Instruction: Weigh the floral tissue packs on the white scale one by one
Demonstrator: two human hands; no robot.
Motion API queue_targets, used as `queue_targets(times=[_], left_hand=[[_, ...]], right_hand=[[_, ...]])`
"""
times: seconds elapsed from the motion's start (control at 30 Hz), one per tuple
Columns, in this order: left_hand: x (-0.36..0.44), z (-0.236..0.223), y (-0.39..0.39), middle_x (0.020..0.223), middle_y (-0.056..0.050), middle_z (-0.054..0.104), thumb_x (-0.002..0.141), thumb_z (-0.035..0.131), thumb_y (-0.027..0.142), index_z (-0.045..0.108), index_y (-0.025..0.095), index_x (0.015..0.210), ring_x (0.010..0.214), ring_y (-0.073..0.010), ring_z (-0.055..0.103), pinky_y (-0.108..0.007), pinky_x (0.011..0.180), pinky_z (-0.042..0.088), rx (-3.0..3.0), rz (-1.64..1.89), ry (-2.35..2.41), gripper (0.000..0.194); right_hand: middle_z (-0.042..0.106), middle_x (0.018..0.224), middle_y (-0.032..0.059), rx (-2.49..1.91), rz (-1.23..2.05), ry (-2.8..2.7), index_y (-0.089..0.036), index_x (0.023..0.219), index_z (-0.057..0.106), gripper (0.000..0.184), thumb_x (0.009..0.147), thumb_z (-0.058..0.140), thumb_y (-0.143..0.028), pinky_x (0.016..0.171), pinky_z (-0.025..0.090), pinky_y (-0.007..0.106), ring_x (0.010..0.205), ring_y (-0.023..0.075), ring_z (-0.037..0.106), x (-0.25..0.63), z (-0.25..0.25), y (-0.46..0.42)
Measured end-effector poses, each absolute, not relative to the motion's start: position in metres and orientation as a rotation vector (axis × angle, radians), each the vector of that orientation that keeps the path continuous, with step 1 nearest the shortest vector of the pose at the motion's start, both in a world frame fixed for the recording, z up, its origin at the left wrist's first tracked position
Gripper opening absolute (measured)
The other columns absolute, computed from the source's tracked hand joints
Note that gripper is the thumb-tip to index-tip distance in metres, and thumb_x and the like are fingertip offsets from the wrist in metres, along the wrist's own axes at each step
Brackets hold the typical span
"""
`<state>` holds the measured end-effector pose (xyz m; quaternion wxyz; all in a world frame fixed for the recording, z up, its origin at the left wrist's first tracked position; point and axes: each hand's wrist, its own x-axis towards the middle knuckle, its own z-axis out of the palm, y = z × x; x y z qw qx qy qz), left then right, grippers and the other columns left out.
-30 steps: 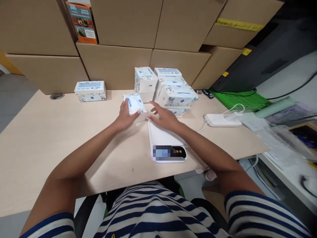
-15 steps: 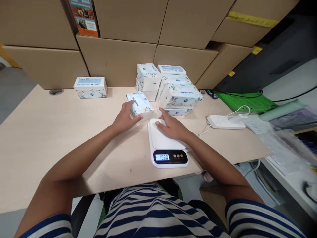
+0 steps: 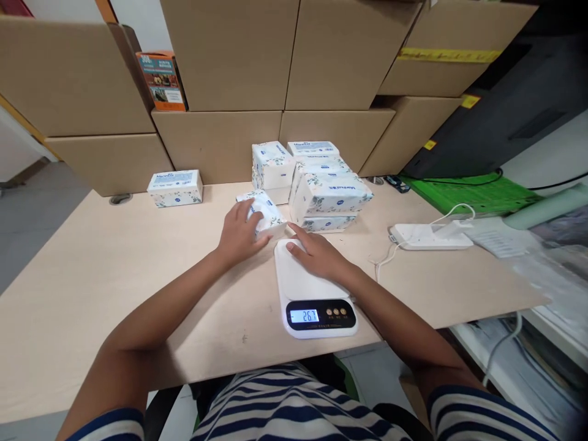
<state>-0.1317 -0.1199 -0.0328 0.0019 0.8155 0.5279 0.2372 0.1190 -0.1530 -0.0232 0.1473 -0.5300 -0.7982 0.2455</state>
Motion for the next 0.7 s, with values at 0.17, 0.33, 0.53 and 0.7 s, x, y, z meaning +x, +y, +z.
queue_targets(times=[0.17, 0.33, 0.53, 0.7], left_hand=[[-0.134, -0.029, -0.113, 0.176, -0.008, 0.049, 0.098, 0.07, 0.039, 0.061, 0.027, 0.16, 0.168, -0.0426, 0.04, -0.064, 0.135, 0.039, 2.619, 0.487, 1.485, 0.064], [-0.151, -0.031, -0.115, 0.163, -0.007, 0.065, 0.102, 0.062, 0.044, 0.067, 0.022, 0.155, 0.163, -0.0347, 0.05, -0.051, 0.13, 0.052, 2.592, 0.617, 1.378, 0.058], [-0.16, -0.021, -0.12, 0.135, -0.005, 0.083, 0.104, 0.056, 0.051, 0.084, 0.026, 0.123, 0.143, -0.0328, 0.069, -0.052, 0.118, 0.06, 2.46, 0.815, 1.242, 0.042], [-0.164, -0.015, -0.115, 0.125, -0.008, 0.084, 0.096, 0.068, 0.056, 0.084, 0.027, 0.102, 0.143, -0.0325, 0.067, -0.049, 0.127, 0.051, 1.996, 0.931, 1.198, 0.034]], right_hand=[[0.062, 0.164, 0.0204, -1.466, 0.673, -2.325, -0.017, 0.174, 0.036, 0.083, 0.11, 0.036, -0.069, 0.127, 0.046, 0.065, 0.155, 0.0421, 0.059, 0.121, -0.03, -0.152], [0.058, 0.169, 0.0189, -1.373, 0.659, -2.42, -0.02, 0.175, 0.037, 0.086, 0.108, 0.035, -0.074, 0.132, 0.04, 0.066, 0.16, 0.0408, 0.053, 0.126, -0.033, -0.153], [0.046, 0.179, 0.0148, -1.485, 0.668, -2.419, -0.019, 0.175, 0.039, 0.091, 0.108, 0.021, -0.079, 0.14, 0.028, 0.063, 0.17, 0.0372, 0.04, 0.141, -0.03, -0.154], [0.043, 0.18, 0.0147, -1.537, 0.631, -2.472, -0.015, 0.173, 0.044, 0.085, 0.111, 0.022, -0.069, 0.142, 0.025, 0.061, 0.172, 0.0354, 0.036, 0.142, -0.032, -0.156]])
